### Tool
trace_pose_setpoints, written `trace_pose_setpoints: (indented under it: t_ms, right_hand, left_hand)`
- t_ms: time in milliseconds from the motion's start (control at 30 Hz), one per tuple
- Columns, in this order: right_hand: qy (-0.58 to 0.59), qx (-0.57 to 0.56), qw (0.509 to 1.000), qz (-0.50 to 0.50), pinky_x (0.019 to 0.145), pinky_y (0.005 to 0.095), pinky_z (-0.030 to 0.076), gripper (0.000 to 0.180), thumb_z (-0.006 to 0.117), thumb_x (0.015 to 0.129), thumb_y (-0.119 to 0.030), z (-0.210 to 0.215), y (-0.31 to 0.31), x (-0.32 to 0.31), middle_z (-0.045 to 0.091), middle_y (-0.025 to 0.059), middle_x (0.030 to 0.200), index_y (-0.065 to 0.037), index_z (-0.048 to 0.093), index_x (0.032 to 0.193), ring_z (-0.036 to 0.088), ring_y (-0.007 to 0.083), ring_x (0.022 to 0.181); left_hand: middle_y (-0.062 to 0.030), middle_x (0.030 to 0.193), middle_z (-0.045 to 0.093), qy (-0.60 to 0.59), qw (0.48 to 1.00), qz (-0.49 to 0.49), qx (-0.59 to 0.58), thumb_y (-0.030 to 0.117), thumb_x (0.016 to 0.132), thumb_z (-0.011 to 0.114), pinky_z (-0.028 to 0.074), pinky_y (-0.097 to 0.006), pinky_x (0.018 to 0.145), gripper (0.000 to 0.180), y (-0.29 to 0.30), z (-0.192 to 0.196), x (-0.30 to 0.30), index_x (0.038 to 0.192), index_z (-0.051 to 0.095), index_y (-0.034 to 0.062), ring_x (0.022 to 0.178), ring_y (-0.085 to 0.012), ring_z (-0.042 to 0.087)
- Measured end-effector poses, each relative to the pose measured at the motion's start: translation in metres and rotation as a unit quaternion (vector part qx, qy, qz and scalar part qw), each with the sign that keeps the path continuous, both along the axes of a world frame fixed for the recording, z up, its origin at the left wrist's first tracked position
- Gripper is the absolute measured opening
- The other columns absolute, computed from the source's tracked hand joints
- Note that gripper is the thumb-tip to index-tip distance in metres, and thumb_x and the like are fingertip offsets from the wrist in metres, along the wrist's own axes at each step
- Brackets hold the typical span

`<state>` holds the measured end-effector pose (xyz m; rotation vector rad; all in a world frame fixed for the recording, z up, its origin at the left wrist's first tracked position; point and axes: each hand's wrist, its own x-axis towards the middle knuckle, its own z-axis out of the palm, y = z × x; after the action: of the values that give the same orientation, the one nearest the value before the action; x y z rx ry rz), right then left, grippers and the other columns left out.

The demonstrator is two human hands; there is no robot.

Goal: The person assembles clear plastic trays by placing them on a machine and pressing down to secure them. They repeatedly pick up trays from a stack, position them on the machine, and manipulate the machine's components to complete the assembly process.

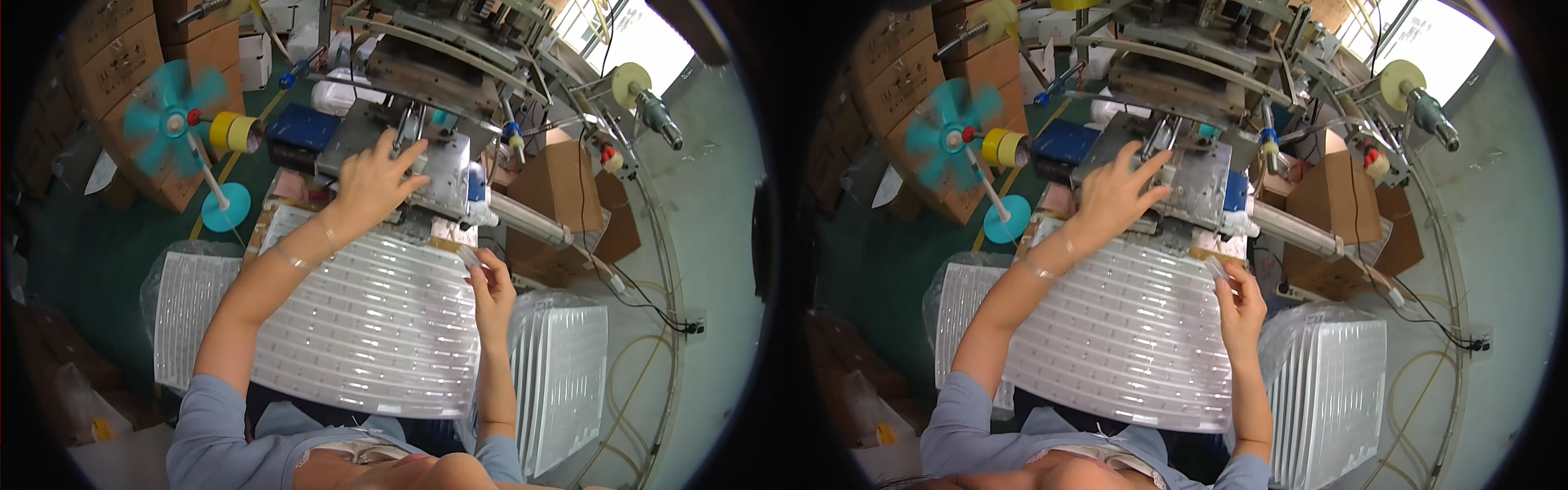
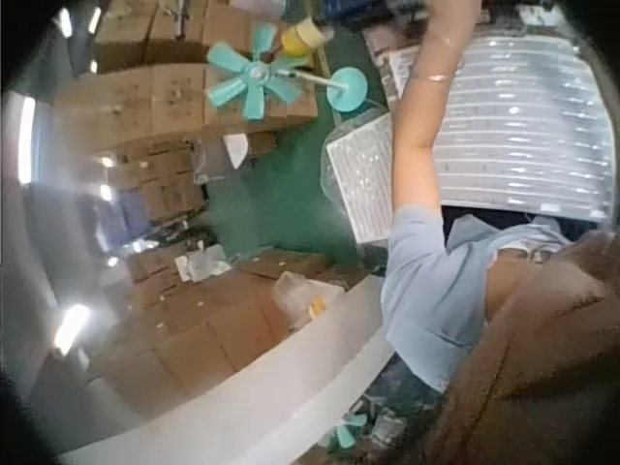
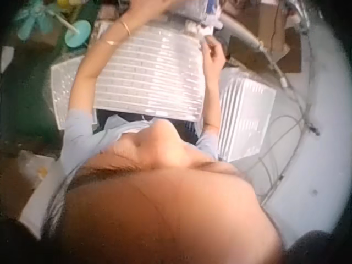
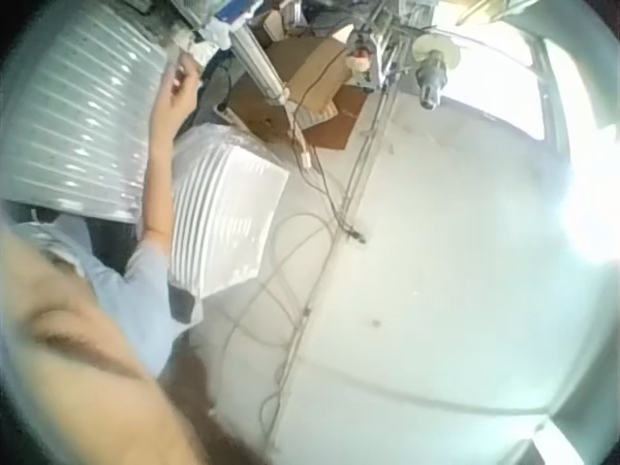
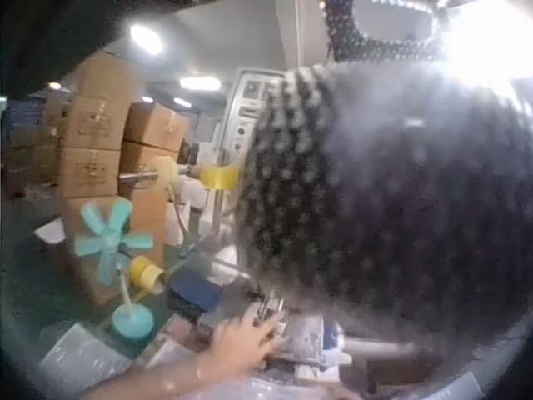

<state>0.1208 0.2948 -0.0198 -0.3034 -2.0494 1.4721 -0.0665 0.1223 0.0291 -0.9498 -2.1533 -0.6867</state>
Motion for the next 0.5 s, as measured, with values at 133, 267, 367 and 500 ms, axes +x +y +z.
trace_pose_setpoints:
  t_ms: [133, 267, 367, 500]
  right_hand:
    - [0.045, 0.154, 0.986, -0.050, 0.070, 0.0269, 0.052, 0.022, 0.064, 0.083, -0.006, 0.021, -0.001, -0.066, 0.064, 0.0115, 0.099, 0.001, 0.060, 0.104, 0.063, 0.0156, 0.080]
    - [0.165, 0.290, 0.940, -0.068, 0.070, 0.0300, 0.050, 0.021, 0.066, 0.081, -0.006, 0.040, -0.003, -0.125, 0.065, 0.0129, 0.094, -0.002, 0.062, 0.102, 0.064, 0.0219, 0.081]
    - [0.174, 0.395, 0.900, -0.067, 0.069, 0.0344, 0.049, 0.018, 0.065, 0.080, -0.009, 0.052, -0.014, -0.162, 0.065, 0.0121, 0.090, -0.005, 0.063, 0.098, 0.063, 0.0271, 0.079]
    - [0.087, 0.454, 0.880, -0.111, 0.064, 0.0356, 0.049, 0.017, 0.065, 0.081, -0.017, 0.052, -0.012, -0.190, 0.066, 0.0100, 0.088, -0.007, 0.066, 0.095, 0.062, 0.0290, 0.076]
  left_hand:
    - [-0.0104, 0.083, 0.060, 0.021, 0.990, 0.010, -0.137, 0.049, 0.077, 0.061, 0.047, -0.036, 0.052, 0.048, 0.043, -0.003, -0.045, 0.108, 0.062, 0.0124, 0.067, -0.0273, 0.062]
    - [-0.0067, 0.075, 0.059, 0.123, 0.990, -0.062, -0.041, 0.038, 0.075, 0.067, 0.046, -0.033, 0.054, 0.041, 0.037, 0.001, -0.044, 0.105, 0.063, 0.0103, 0.061, -0.0215, 0.061]
    - [-0.0061, 0.075, 0.062, 0.054, 0.990, -0.095, 0.090, 0.016, 0.075, 0.068, 0.047, -0.031, 0.056, 0.032, -0.001, 0.010, -0.015, 0.105, 0.063, 0.0089, 0.062, -0.0210, 0.061]
    - [-0.0089, 0.077, 0.065, -0.126, 0.966, -0.158, 0.158, 0.006, 0.073, 0.068, 0.048, -0.032, 0.058, 0.031, -0.058, 0.000, 0.042, 0.103, 0.064, 0.0073, 0.065, -0.0245, 0.062]
